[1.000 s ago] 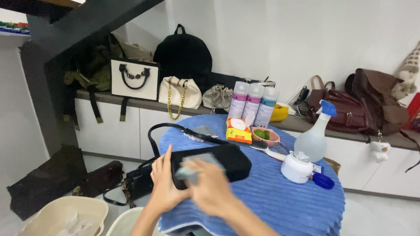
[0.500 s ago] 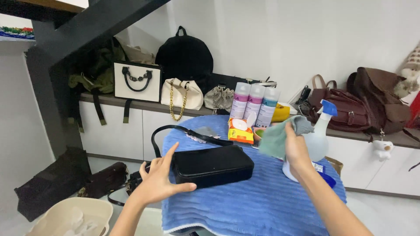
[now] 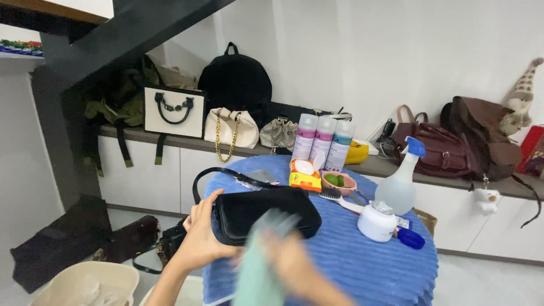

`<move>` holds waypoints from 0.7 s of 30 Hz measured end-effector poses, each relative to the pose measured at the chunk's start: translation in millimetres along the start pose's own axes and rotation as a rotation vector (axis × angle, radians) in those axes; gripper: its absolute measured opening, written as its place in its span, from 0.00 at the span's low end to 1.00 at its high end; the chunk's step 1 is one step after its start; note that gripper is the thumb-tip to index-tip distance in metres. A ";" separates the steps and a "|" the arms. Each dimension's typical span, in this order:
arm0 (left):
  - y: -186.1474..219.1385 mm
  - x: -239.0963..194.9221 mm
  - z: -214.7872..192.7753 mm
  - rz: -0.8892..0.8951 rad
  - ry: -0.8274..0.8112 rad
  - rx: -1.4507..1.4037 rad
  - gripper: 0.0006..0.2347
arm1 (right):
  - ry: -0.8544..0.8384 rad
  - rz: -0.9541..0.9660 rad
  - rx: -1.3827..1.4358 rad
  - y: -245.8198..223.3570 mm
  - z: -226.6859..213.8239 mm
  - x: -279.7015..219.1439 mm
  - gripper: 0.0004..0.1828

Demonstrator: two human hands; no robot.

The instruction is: Cleaning and conditioning a black leather purse using various cloths and cleaning products.

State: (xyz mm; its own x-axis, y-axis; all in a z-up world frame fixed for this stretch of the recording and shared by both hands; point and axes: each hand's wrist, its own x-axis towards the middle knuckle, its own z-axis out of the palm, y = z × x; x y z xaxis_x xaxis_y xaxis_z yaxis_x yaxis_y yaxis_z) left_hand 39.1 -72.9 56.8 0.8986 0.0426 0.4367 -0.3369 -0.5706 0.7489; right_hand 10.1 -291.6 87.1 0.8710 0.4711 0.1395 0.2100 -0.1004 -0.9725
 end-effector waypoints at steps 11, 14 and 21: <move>-6.0 -10.0 8.5 0.211 0.128 0.015 0.63 | 0.397 -0.595 -0.708 12.1 -18.6 54.8 0.21; -53.7 14.5 36.9 0.212 0.251 0.072 0.46 | -0.143 -0.857 -0.724 29.0 34.1 28.4 0.24; -0.4 -23.3 6.3 0.582 0.229 0.221 0.52 | 0.495 -0.458 -0.898 88.1 -91.3 30.7 0.28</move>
State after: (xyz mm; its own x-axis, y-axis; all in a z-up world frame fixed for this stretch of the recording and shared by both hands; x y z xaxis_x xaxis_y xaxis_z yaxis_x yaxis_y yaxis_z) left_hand 20.0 -78.9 43.2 0.4964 -0.1641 0.8525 -0.6616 -0.7073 0.2491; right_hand 96.0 -366.0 22.6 0.6677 0.2459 0.7026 0.6260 -0.6963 -0.3511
